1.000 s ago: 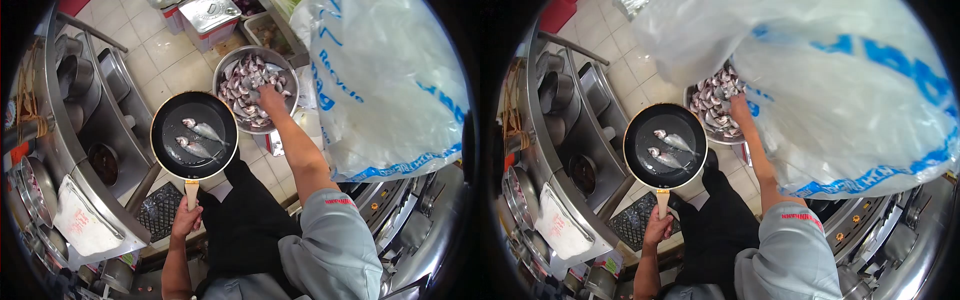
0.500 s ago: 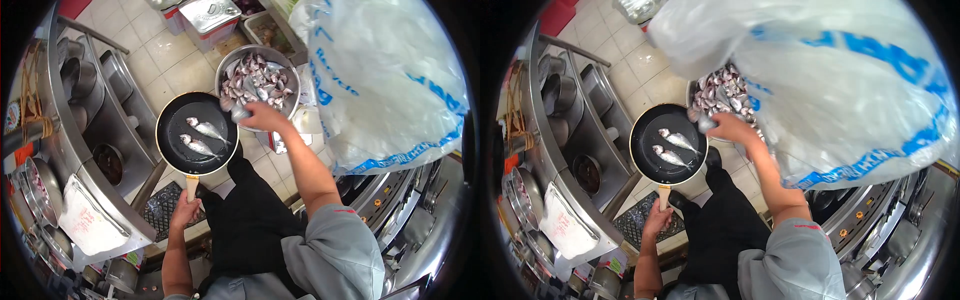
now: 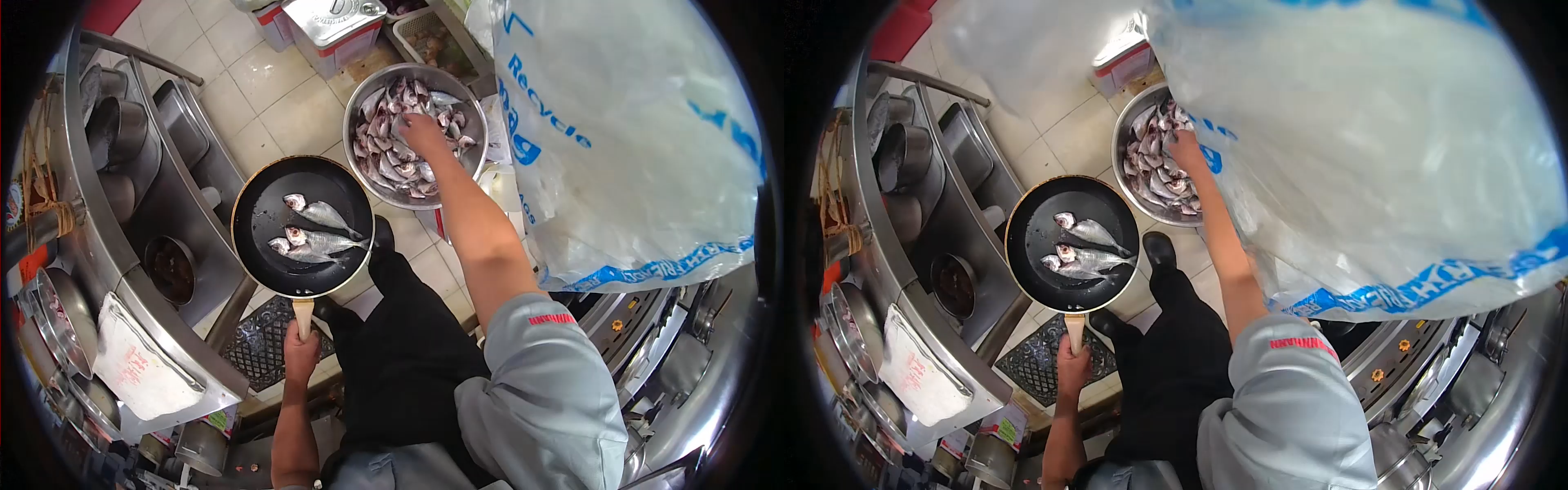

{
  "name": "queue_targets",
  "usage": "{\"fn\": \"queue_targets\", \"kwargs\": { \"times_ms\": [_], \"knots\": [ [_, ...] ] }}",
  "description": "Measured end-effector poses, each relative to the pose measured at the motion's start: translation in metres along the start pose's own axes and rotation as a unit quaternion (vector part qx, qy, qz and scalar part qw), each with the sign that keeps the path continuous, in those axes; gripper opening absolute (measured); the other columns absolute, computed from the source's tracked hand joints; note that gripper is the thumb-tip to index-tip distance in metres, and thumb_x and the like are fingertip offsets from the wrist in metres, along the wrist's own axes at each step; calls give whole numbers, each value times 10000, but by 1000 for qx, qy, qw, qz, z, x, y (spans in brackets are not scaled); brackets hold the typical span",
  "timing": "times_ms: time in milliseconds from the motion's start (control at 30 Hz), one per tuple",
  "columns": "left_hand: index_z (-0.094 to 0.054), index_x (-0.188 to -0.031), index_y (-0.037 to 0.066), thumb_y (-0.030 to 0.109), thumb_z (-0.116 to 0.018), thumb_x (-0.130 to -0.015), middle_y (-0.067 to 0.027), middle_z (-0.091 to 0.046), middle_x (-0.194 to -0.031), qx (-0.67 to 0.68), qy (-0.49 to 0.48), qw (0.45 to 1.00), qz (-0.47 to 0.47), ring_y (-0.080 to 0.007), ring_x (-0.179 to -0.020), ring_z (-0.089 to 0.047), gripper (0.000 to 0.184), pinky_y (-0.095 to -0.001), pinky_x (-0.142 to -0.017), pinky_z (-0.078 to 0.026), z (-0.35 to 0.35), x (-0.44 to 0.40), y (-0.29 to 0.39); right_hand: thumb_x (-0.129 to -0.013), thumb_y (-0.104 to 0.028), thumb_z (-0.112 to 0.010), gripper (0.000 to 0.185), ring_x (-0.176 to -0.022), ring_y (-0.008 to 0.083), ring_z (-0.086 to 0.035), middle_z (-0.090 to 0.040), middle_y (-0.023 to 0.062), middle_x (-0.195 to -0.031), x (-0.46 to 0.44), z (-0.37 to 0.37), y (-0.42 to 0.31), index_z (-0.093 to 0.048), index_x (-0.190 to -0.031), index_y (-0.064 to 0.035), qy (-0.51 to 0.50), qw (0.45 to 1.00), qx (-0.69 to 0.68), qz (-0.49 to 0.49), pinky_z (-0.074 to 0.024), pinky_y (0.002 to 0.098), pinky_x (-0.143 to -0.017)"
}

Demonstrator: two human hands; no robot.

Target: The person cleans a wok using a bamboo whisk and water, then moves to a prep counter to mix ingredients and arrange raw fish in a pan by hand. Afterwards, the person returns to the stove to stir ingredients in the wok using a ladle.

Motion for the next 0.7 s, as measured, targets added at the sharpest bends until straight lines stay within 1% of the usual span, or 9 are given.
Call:
{"fn": "queue_targets", "kwargs": {
  "times_ms": [100,133,233,267,367,467,567,600,700],
  "knots": [
    [-496,-1015,88,34,-610,-959,9,-506,-656,-7,16,1000,5,-72,-485,-485,138,-262,-399,-393,1,-1,-3,-851,-351,-735,475,-1167,369,-666,-719,203,-1194,-10,-17,-10,-713,-1252,-96,-103,989,84,-61,-525,450,-1010],
    [-497,-1022,86,34,-610,-960,8,-510,-658,-13,22,1000,9,-72,-486,-487,139,-261,-400,-394,0,-2,-3,-821,-366,-751,547,-1192,355,-659,-706,191,-1242,-11,-26,-5,-692,-1303,-114,-137,987,68,-56,-528,439,-1017],
    [-500,-1031,83,38,-609,-964,5,-519,-660,-21,31,999,19,-72,-488,-493,136,-260,-400,-398,-2,1,-3,-804,-352,-759,574,-1211,339,-655,-686,173,-1300,-1,-18,-21,-680,-1322,-120,-226,965,134,-13,-523,433,-1036],
    [-502,-1032,82,39,-609,-965,5,-522,-661,-22,32,999,20,-72,-488,-495,133,-261,-400,-399,-3,1,-3,-780,-364,-780,610,-1229,330,-649,-676,159,-1329,0,-21,-25,-676,-1332,-127,-267,951,158,14,-517,437,-1052],
    [-505,-1025,85,47,-603,-966,3,-524,-659,-31,24,999,3,-73,-485,-493,121,-264,-396,-398,-5,-1,-6,-754,-399,-802,666,-1257,319,-635,-672,156,-1340,8,-17,-33,-668,-1351,-136,-308,930,194,51,-512,438,-1057],
    [-509,-1017,89,54,-599,-959,1,-525,-656,-36,23,999,25,-74,-483,-493,113,-265,-395,-399,-10,-1,-5,-724,-447,-828,723,-1261,310,-634,-671,144,-1348,22,-9,-40,-665,-1358,-141,-249,952,170,44,-514,442,-1048],
    [-513,-1005,94,64,-600,-948,-2,-532,-667,-36,18,999,20,-78,-486,-500,108,-265,-397,-402,-10,-4,-14,-714,-482,-842,741,-1255,305,-638,-676,125,-1347,21,-18,-36,-671,-1351,-143,-242,953,177,47,-515,446,-1042],
    [-519,-995,93,71,-609,-939,-7,-541,-684,-41,25,999,11,-82,-492,-510,107,-269,-400,-408,-8,-4,-16,-725,-501,-838,721,-1239,307,-646,-688,110,-1328,23,-19,-35,-684,-1329,-138,-255,950,175,39,-517,448,-1034],
    [-523,-987,90,74,-613,-937,-12,-546,-696,-36,21,999,24,-83,-502,-519,104,-271,-408,-416,-6,-6,-22,-747,-497,-824,695,-1242,305,-644,-689,112,-1326,23,-19,-39,-685,-1325,-137,-272,944,188,21,-513,447,-1038]
  ]
}}
Point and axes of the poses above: each hand's wrist, its own x-axis away from the middle knuckle, its own z-axis out of the back of the hand, y = z × x, the point moved 9 cm from there along -x, towards the middle knuckle
